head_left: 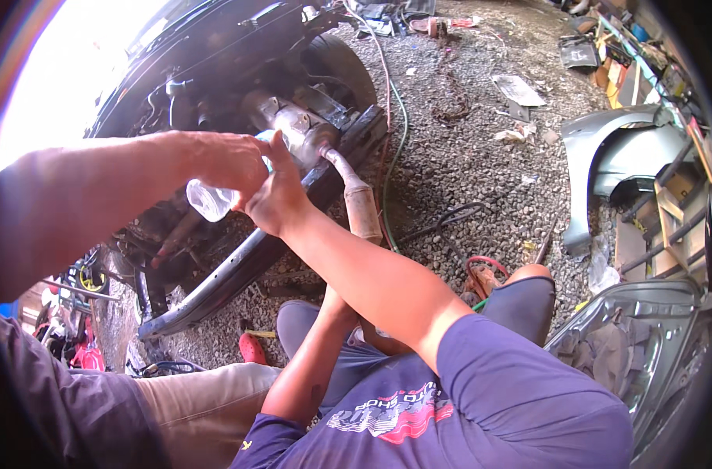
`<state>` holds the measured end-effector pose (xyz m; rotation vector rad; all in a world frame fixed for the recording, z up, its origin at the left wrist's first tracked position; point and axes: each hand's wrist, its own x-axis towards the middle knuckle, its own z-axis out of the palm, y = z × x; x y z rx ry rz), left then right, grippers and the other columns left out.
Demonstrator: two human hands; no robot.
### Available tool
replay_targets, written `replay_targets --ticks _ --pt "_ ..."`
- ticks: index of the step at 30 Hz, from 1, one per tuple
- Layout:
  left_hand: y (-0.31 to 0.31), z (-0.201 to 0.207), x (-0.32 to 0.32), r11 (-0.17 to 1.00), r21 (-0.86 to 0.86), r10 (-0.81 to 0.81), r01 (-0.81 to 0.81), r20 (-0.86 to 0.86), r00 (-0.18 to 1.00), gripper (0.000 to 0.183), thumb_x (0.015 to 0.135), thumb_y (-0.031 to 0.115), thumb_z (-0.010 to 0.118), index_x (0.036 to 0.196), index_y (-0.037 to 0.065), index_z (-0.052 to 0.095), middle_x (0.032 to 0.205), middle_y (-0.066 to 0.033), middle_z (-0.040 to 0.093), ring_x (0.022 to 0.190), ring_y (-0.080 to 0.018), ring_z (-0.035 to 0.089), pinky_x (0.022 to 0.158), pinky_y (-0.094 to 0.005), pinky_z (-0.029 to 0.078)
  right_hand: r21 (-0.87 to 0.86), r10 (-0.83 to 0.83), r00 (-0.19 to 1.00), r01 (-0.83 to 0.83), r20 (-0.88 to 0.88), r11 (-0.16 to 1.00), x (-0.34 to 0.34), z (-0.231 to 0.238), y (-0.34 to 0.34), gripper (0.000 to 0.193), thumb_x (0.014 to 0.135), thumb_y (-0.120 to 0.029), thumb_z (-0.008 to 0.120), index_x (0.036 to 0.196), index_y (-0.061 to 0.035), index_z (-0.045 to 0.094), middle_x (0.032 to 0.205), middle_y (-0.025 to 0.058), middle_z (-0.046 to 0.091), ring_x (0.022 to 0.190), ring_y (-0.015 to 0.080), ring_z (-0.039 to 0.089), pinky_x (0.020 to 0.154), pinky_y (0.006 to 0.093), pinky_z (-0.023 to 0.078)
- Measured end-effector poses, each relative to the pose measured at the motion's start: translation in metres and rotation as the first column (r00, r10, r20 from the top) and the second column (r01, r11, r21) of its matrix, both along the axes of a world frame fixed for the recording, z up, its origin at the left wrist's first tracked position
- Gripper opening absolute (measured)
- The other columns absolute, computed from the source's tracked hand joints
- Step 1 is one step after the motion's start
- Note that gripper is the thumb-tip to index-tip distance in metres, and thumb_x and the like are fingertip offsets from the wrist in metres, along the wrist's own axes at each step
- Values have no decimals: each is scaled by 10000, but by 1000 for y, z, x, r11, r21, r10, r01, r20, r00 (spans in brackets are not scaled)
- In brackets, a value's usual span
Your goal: Heating and welding a car exhaust pipe using a gas torch.
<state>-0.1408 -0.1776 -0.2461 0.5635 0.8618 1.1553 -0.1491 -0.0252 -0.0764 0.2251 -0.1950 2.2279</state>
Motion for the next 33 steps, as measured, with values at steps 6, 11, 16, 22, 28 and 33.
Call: replay_targets --ticks 6,11,16,22,28,33 --pt "5 -10 -1 997 32 75 -74 -56 996 434 1096 285 768 1393 -14 667 1262 -129 771 1112 -242 757 956 -421 630 -174 0 982 -34 -187 984 -2 -7 -16 779 1121 -766 469 1505 -99 590 1437 164 684 1342 293 691 1173 459 582" --pt "12 -6 2 972 145 192 -182 -53 980 434 1093 280 769 1395 -13 665 1258 -129 769 1111 -242 755 954 -421 628 -71 48 988 -38 148 997 31 -23 -44 545 1169 -576 481 1442 -124 618 1341 148 694 1232 293 719 1030 516 627" --pt "18 -9 5 954 117 289 -275 -128 949 434 1090 275 770 1396 -13 664 1255 -129 767 1109 -242 754 953 -421 626 -300 152 892 -20 425 954 63 -59 -78 437 1169 -516 569 1189 -119 749 940 72 799 784 248 788 769 464 672" --pt "17 -13 3 988 72 140 -138 -16 990 434 1086 270 772 1397 -12 662 1251 -128 764 1108 -243 752 951 -420 624 -313 92 892 58 444 948 79 -75 -71 420 1172 -490 604 1217 -99 750 963 97 814 770 265 798 724 468 683" --pt "17 -13 4 985 79 154 -153 -5 988 434 1083 264 773 1399 -12 660 1248 -128 762 1106 -243 751 949 -420 623 199 -273 775 193 570 961 91 -64 -74 452 1180 -501 580 1216 -77 731 974 122 813 780 277 801 733 478 689" --pt "16 -13 4 983 83 162 -161 2 987 435 1080 260 774 1400 -11 658 1244 -128 760 1105 -243 750 948 -419 621 4 -95 850 109 518 994 95 -66 -77 481 1182 -526 562 1223 -72 717 974 127 802 792 276 799 738 470 688"
